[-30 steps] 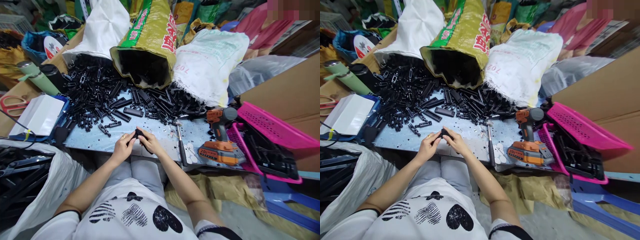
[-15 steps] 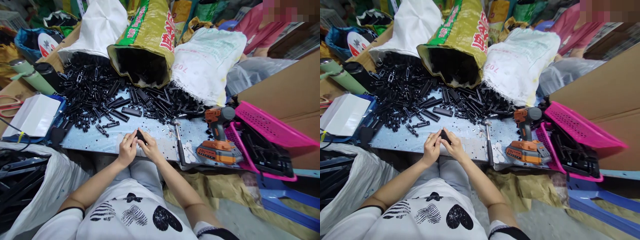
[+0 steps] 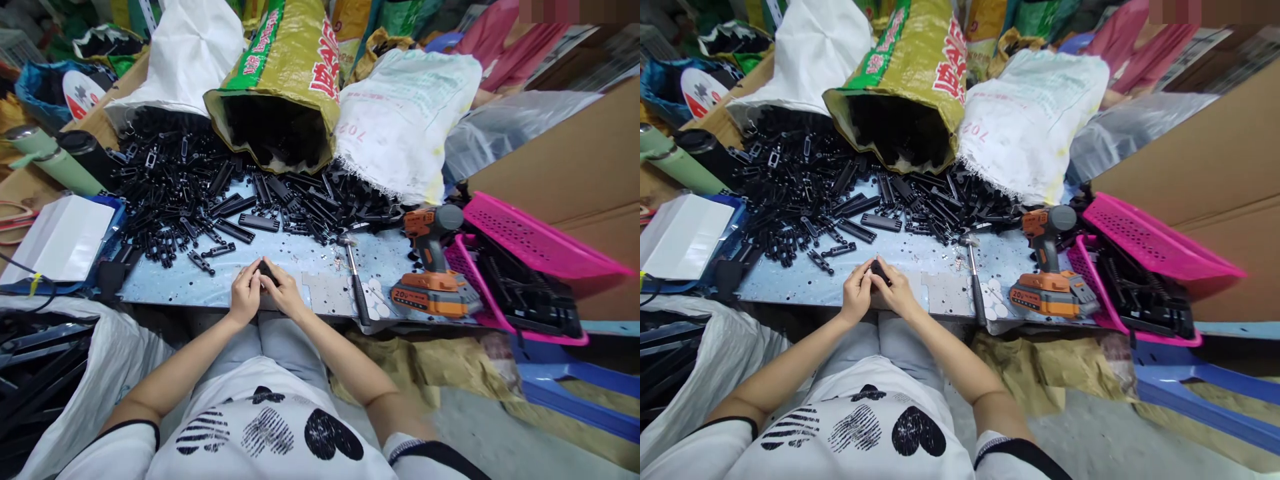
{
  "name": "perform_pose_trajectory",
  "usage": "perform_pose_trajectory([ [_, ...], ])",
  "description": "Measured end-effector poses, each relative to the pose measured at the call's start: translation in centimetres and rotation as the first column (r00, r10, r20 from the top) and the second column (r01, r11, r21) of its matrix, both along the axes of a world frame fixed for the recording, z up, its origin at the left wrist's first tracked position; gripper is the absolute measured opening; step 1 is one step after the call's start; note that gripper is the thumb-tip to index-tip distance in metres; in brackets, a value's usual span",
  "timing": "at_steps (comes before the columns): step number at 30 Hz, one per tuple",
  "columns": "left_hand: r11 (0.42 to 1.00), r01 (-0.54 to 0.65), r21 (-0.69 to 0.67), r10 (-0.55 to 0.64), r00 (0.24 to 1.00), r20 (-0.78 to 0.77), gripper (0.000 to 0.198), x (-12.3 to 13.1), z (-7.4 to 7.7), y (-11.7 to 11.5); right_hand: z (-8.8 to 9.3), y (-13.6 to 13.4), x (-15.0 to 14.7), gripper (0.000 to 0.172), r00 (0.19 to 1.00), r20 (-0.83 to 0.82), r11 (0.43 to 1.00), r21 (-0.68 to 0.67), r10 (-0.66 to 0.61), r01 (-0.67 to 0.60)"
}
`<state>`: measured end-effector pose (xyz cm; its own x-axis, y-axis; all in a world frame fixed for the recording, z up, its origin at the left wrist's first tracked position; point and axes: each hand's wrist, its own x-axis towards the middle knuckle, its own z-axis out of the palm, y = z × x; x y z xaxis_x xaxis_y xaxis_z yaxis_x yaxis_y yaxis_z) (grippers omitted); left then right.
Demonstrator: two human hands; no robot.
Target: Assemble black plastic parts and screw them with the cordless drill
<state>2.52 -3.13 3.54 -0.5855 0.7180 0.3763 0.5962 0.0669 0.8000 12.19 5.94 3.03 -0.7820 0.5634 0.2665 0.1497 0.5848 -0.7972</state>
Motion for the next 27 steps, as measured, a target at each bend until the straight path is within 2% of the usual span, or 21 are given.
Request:
perform_pose_trajectory([
  [2, 0.983, -0.076, -0.168, 0.08, 0.997, 0.015, 0.038, -0.1, -0.7, -0.7, 0.0, 3.1, 0.8, 0.047, 0.984, 0.176, 0.99, 0.133, 0.021, -0.044],
  [3, 0.966, -0.086, -0.245, 0.082, 0.996, -0.025, 0.04, -0.2, -0.8, -0.9, 0.3, 5.4, 1.3, 0.046, 0.97, 0.236, 0.975, 0.222, -0.054, 0.0],
  [4, 0.952, -0.06, -0.301, 0.033, 0.995, -0.096, 0.043, -0.3, -0.6, -1.0, 0.6, 8.0, 1.9, 0.045, 0.949, 0.257, 0.945, 0.312, -0.184, 0.099],
  [5, 0.939, 0.011, -0.342, -0.077, 0.981, -0.178, 0.047, -0.5, -0.3, -1.0, 1.1, 10.9, 2.4, 0.046, 0.908, 0.236, 0.885, 0.403, -0.345, 0.232],
  [6, 0.916, 0.124, -0.381, -0.232, 0.939, -0.252, 0.049, -0.7, 0.1, -0.8, 1.7, 13.9, 2.8, 0.047, 0.833, 0.213, 0.796, 0.483, -0.511, 0.365],
  [7, 0.866, 0.254, -0.43, -0.403, 0.864, -0.303, 0.05, -0.9, 0.5, -0.5, 2.4, 16.9, 3.1, 0.048, 0.737, 0.21, 0.705, 0.54, -0.642, 0.46],
  [8, 0.793, 0.364, -0.489, -0.553, 0.768, -0.324, 0.047, -1.0, 0.9, -0.1, 3.0, 19.7, 3.2, 0.049, 0.661, 0.248, 0.658, 0.574, -0.708, 0.489],
  [9, 0.716, 0.428, -0.552, -0.658, 0.68, -0.325, 0.044, -1.0, 1.2, 0.3, 3.6, 22.2, 3.1, 0.047, 0.62, 0.275, 0.643, 0.573, -0.735, 0.508],
  [10, 0.656, 0.443, -0.611, -0.716, 0.622, -0.318, 0.042, -1.0, 1.4, 0.8, 4.1, 24.4, 2.9, 0.044, 0.583, 0.317, 0.643, 0.562, -0.748, 0.52],
  [11, 0.626, 0.416, -0.66, -0.734, 0.6, -0.318, 0.041, -0.9, 1.6, 1.2, 4.5, 26.2, 2.7, 0.041, 0.561, 0.36, 0.657, 0.541, -0.745, 0.525],
  [13, 0.622, 0.312, -0.718, -0.712, 0.608, -0.352, 0.04, -0.6, 1.6, 1.6, 5.0, 28.6, 2.0, 0.042, 0.528, 0.431, 0.681, 0.492, -0.732, 0.543],
  [15, 0.645, 0.22, -0.732, -0.67, 0.623, -0.403, 0.04, -0.4, 1.5, 1.6, 5.0, 29.9, 1.5, 0.043, 0.484, 0.506, 0.697, 0.44, -0.714, 0.567],
  [18, 0.664, 0.13, -0.736, -0.628, 0.631, -0.455, 0.038, -0.6, 1.4, 1.3, 4.9, 30.4, 1.4, 0.04, 0.434, 0.583, 0.704, 0.386, -0.687, 0.596],
  [21, 0.657, 0.057, -0.752, -0.603, 0.638, -0.478, 0.037, -1.0, 1.2, 1.1, 5.3, 29.8, 1.9, 0.049, 0.446, 0.562, 0.698, 0.389, -0.697, 0.601],
  [23, 0.657, 0.017, -0.754, -0.58, 0.65, -0.49, 0.039, -1.1, 1.1, 1.1, 5.8, 28.7, 2.5, 0.053, 0.498, 0.516, 0.711, 0.408, -0.697, 0.572],
  [27, 0.655, 0.03, -0.755, -0.551, 0.703, -0.45, 0.037, -1.2, 0.7, 1.5, 6.4, 23.4, 4.1, 0.039, 0.667, 0.388, 0.755, 0.491, -0.636, 0.434],
])
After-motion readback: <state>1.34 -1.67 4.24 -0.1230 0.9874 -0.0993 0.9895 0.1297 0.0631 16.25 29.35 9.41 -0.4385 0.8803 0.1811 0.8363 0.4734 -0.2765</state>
